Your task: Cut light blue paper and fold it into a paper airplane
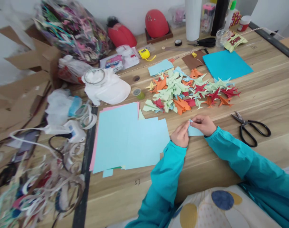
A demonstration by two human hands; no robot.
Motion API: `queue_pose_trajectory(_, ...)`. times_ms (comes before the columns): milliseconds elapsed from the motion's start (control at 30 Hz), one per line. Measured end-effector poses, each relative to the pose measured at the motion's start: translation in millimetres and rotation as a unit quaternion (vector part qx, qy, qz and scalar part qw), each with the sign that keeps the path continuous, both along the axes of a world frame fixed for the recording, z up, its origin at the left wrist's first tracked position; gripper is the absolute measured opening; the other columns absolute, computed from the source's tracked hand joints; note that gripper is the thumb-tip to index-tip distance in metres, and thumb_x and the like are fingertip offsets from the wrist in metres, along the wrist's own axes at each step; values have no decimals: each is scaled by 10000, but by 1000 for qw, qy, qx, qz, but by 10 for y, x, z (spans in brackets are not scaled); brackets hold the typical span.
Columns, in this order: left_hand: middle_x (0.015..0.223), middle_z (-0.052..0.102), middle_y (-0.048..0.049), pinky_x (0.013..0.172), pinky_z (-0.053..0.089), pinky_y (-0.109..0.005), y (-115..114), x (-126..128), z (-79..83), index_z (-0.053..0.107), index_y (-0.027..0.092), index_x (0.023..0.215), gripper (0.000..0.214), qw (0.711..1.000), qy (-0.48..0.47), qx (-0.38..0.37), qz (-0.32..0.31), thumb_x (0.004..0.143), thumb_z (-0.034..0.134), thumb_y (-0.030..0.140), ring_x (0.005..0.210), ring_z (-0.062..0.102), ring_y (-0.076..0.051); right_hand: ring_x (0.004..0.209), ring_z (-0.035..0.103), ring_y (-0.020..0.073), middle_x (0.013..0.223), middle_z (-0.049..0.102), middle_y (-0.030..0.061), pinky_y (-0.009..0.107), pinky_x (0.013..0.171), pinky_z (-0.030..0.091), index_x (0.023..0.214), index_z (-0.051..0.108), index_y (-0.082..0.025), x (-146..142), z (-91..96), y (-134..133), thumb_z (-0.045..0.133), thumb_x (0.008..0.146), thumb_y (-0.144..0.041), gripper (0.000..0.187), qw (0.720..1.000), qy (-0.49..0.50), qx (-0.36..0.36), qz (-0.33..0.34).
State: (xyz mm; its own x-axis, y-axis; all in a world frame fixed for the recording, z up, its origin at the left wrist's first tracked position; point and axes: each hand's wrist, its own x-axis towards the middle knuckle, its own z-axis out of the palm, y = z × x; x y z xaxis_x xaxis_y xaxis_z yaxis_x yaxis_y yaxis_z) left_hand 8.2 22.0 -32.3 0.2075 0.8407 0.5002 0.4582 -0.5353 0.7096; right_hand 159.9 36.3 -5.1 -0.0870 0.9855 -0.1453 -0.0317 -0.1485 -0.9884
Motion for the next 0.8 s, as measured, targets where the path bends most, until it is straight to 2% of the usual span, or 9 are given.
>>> queue_pose_trajectory(100,1093,662,-87,887,510,-280,-8,-18,38,633,204,1124,346,999,15,10,-33,868,402,175,1016,620,-173,536,542,119,575,625,3,252,512,425,619,612,-162,1,-3,2,738,555,-501,367,1000,6,1,-8)
queue_pose_trajectory(200,1084,662,-109,874,516,-302,-23,-19,138,639,184,1114,323,999,-11,0,-49,858,441,184,1001,624,-187,532,540,118,575,628,3,255,517,427,624,623,-162,9,-2,7,733,561,-515,376,1000,17,0,-7)
queue_pose_trajectory(300,1051,673,-114,859,519,-320,-25,0,217,670,171,1053,270,997,-58,-37,-36,830,523,214,965,634,-198,539,540,117,581,634,3,257,532,427,635,638,-161,20,9,8,741,553,-514,377,1000,25,2,5)
queue_pose_trajectory(400,958,694,-102,823,526,-309,-5,26,217,715,162,925,193,989,-113,-91,-8,796,592,237,885,649,-184,521,514,104,561,618,-3,245,515,402,639,652,-154,30,21,3,734,569,-513,375,1000,13,1,9)
queue_pose_trajectory(500,877,696,-78,743,535,-282,22,45,160,717,160,896,221,967,-185,-176,21,718,684,287,803,648,-164,505,488,91,547,601,-10,235,499,381,648,658,-149,34,20,-6,720,593,-509,369,1000,4,-4,6)
queue_pose_trajectory(633,760,686,-39,635,521,-236,44,53,100,658,145,1048,486,910,-290,-295,27,609,766,324,663,629,-121,518,505,95,571,609,-5,232,498,390,654,642,-145,30,-6,-8,738,578,-487,364,999,29,-13,4)
queue_pose_trajectory(800,703,678,-22,617,501,-215,54,48,116,660,140,1026,561,880,-341,-330,10,516,818,312,618,617,-102,548,532,101,609,628,4,233,522,409,686,651,-142,30,-36,4,760,576,-429,326,999,36,-1,19)
